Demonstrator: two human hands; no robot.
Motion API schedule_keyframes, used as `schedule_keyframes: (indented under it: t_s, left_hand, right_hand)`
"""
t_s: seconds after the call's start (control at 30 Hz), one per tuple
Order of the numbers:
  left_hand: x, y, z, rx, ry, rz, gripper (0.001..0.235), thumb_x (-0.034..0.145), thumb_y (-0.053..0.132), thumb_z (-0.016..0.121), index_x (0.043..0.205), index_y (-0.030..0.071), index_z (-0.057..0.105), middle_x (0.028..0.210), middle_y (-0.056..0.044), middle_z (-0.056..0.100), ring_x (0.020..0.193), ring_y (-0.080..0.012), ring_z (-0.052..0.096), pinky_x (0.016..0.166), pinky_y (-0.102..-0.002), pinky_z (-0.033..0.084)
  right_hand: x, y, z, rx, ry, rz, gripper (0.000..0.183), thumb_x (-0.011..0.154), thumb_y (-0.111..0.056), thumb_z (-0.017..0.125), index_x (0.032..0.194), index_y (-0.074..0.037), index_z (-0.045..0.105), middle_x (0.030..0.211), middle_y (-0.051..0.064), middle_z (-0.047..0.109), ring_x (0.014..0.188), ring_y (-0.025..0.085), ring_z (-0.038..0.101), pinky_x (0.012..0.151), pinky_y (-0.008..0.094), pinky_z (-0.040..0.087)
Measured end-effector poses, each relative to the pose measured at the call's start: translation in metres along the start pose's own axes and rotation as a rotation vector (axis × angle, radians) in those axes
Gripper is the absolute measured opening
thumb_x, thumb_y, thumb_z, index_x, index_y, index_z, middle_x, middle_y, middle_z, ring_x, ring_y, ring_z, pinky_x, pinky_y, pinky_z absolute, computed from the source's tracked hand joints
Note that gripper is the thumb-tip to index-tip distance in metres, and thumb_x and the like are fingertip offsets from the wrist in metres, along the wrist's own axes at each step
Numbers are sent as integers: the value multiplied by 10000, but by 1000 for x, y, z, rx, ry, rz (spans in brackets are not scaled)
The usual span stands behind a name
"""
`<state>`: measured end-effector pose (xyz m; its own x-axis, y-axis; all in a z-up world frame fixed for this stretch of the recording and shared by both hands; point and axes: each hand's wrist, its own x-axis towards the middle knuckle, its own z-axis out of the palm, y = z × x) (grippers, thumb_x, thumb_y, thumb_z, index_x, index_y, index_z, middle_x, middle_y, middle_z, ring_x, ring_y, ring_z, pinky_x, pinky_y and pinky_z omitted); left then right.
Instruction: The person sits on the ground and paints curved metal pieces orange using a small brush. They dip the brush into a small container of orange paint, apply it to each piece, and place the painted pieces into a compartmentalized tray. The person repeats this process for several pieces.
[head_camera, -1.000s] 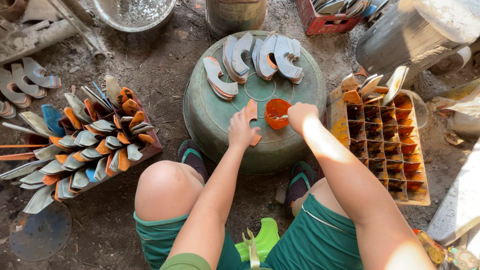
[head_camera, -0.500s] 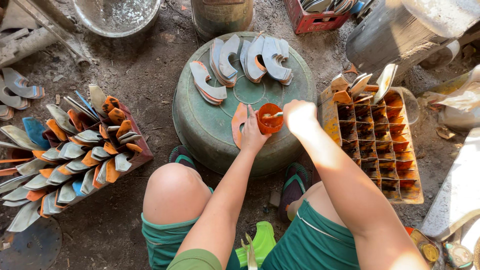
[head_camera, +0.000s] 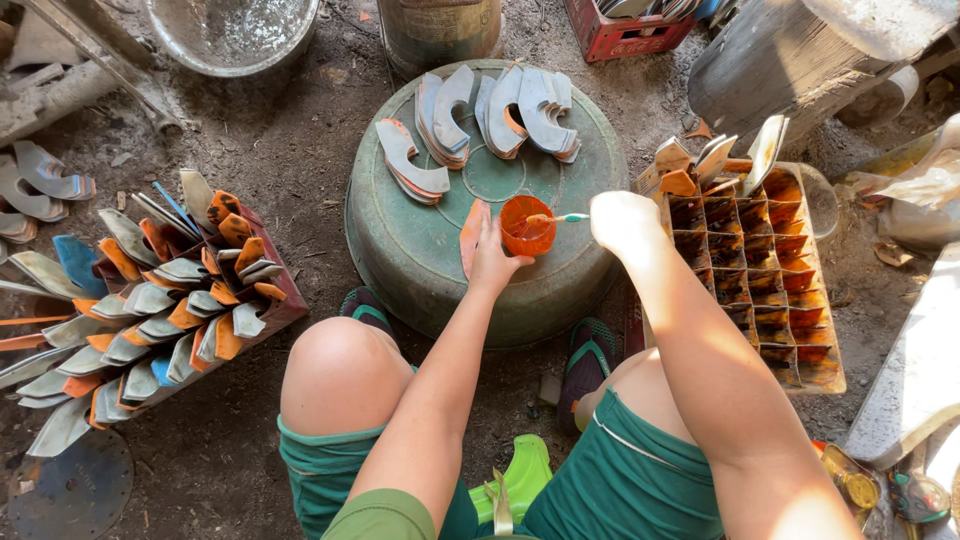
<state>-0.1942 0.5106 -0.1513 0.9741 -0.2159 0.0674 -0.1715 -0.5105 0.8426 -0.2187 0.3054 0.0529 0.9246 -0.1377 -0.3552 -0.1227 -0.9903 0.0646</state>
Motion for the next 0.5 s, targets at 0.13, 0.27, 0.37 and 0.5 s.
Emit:
schedule_keyframes:
  t_s: [0.13,0.27,0.37,0.5]
  left_hand:
    - [-9,11,-11,50,-37,45,1147,545,248,991,1490,-13,395,1659,-282,194,1352,-367,511,1089,-412,459]
    - [-13,22,-14,403,-67,-29,1186,535,291,1013,1488,47,351,1539,-214,371,1342,-388,469,1044,-492,409]
    - [-11,20,-15,344,-101,-38,1258,579,259,995,1555,-6,246,1487,-194,470,1334,-378,504,1065,-468,435]
    - [-6,11,-8,175,-147,-110,1382,598,182,979,1613,-66,74,1427,-213,519,1281,-375,547,1069,-432,463]
  right_hand:
    - [0,-2,-7,54,-136,27,312,838,-32,648,1115,-126,756,1084,154,756,1054,344,717,868,471,572]
    - [-3,-1,-11,76,-171,50,424,827,-21,660,1213,-186,720,1139,126,749,1084,323,712,901,457,568]
    - [-5,-4,-13,70,-156,27,430,859,-14,626,1235,-201,720,1190,116,733,1114,323,696,904,458,566]
    - [-7,0,-12,78,-159,32,444,876,-17,612,1259,-221,708,1217,110,723,1133,318,687,925,454,557]
